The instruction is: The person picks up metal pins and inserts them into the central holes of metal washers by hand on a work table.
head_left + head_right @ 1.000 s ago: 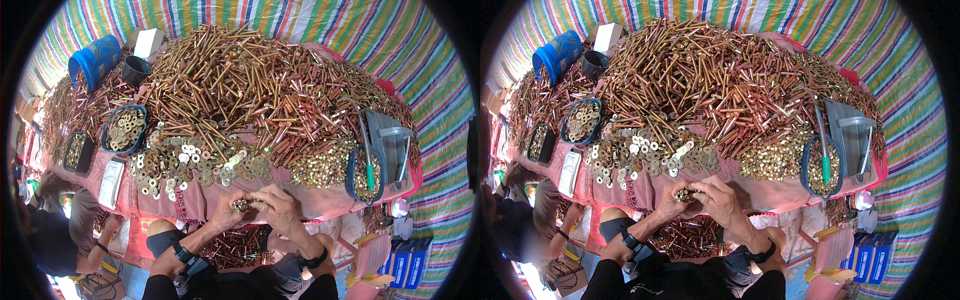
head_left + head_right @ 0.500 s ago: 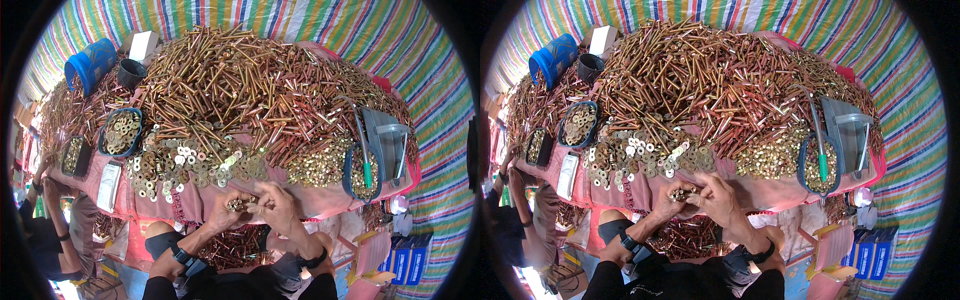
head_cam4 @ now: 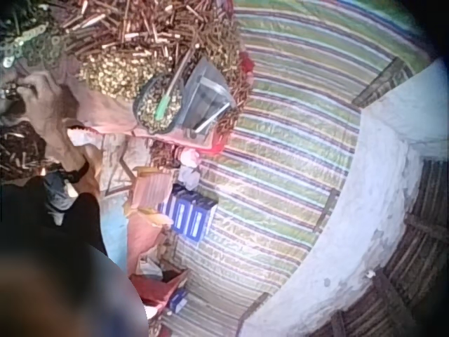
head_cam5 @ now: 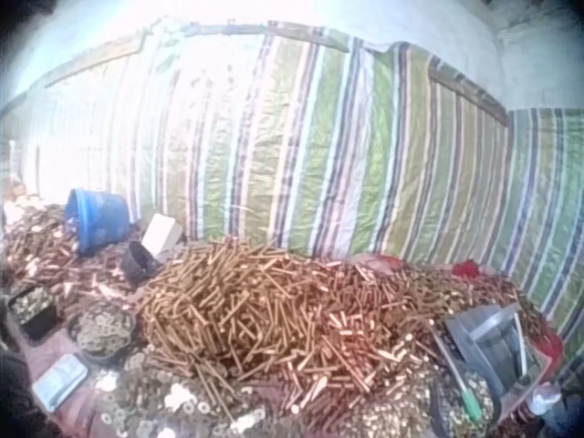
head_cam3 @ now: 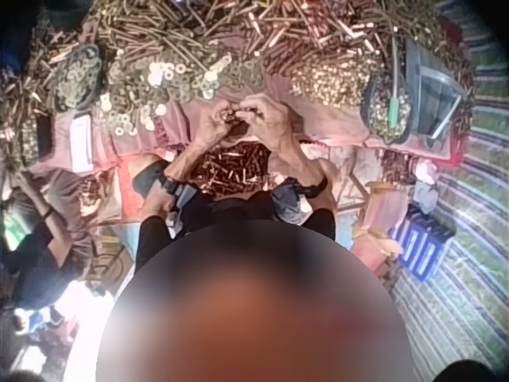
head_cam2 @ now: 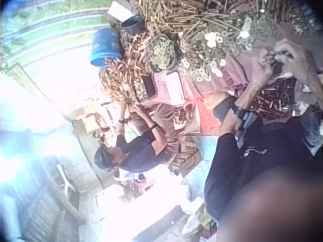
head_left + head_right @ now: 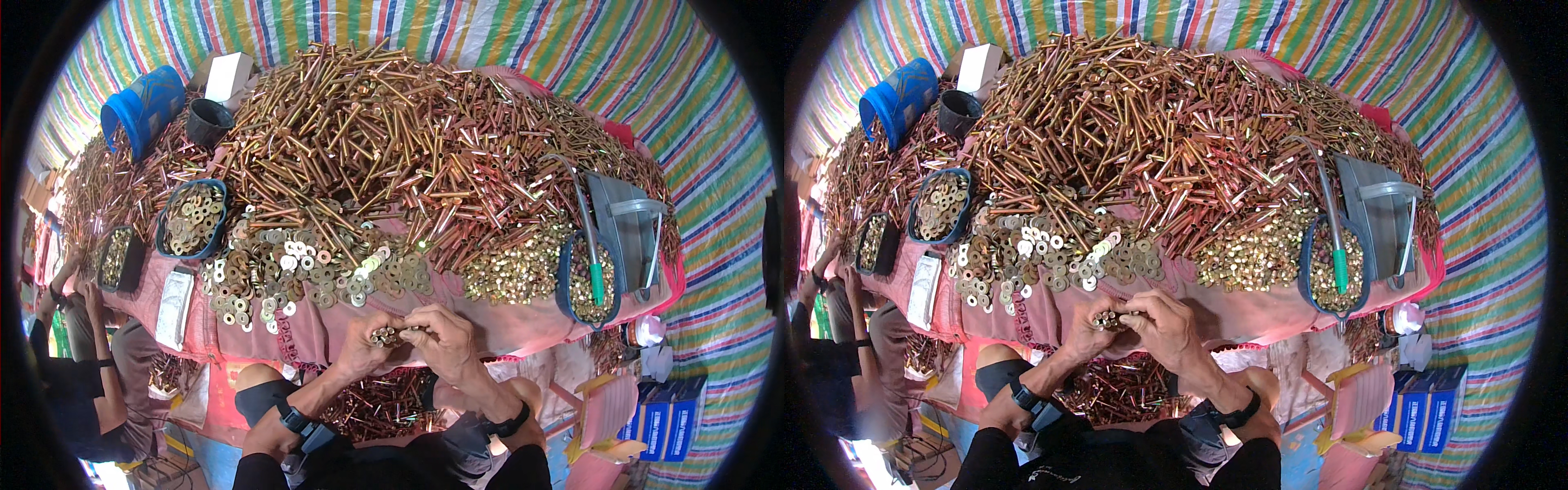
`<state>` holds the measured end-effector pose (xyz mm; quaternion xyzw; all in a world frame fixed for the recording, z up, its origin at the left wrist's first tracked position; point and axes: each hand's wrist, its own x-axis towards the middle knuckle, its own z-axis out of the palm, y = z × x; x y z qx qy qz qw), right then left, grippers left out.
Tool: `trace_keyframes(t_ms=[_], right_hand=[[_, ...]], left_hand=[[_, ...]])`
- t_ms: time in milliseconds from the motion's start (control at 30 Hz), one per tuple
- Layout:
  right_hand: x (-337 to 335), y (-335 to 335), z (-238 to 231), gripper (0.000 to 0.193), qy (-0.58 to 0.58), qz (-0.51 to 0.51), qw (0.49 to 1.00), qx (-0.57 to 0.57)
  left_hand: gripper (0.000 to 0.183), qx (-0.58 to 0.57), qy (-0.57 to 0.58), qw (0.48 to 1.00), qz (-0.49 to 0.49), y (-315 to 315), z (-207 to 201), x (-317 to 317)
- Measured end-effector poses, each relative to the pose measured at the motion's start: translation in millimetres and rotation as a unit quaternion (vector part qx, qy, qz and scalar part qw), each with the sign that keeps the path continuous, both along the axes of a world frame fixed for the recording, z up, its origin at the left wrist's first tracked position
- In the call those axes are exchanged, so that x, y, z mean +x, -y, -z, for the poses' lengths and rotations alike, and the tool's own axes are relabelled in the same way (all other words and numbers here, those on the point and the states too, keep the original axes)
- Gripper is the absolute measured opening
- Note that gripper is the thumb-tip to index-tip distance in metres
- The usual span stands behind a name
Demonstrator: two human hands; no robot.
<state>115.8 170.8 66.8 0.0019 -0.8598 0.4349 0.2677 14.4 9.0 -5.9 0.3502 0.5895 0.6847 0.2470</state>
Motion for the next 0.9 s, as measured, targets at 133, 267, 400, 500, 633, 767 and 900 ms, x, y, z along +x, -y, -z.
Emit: trace_keyframes(t_ms=[133,267,400,500,633,767,900], right_hand=[[9.8,-12.2,9.9,0.019,0.113,0.069,0.977,-0.165],[12.9,-46.5,17.7,0.023,0.244,-0.056,0.917,-0.311],[3.4,-53.6,37.1,0.02,0.265,0.041,0.95,-0.157],[-15.0,-59.8,45.9,0.023,0.207,0.128,0.967,-0.075],[-36.9,-55.5,48.6,0.024,0.1,0.145,0.98,0.092],[-41.4,-51.9,46.0,0.025,0.173,0.158,0.967,0.099],[-41.0,-54.5,48.3,0.024,0.157,0.146,0.974,0.077]], left_hand=[[0.016,-0.01,0.05,0.998,-0.039,-3.5,-0.7,4.0],[0.017,-0.013,0.083,0.992,-0.096,-7.4,-10.8,4.3],[0.021,-0.033,0.069,0.993,-0.094,-3.3,-19.3,3.6],[0.017,-0.027,0.102,0.99,-0.089,-0.2,-20.4,1.8],[0.016,-0.037,0.046,0.994,-0.093,-2.9,-19.6,-1.9],[0.024,-0.027,0.046,0.996,-0.073,-12.8,-19.2,2.8],[0.04,-0.043,-0.041,0.996,-0.069,-23.5,-16.4,4.8]])
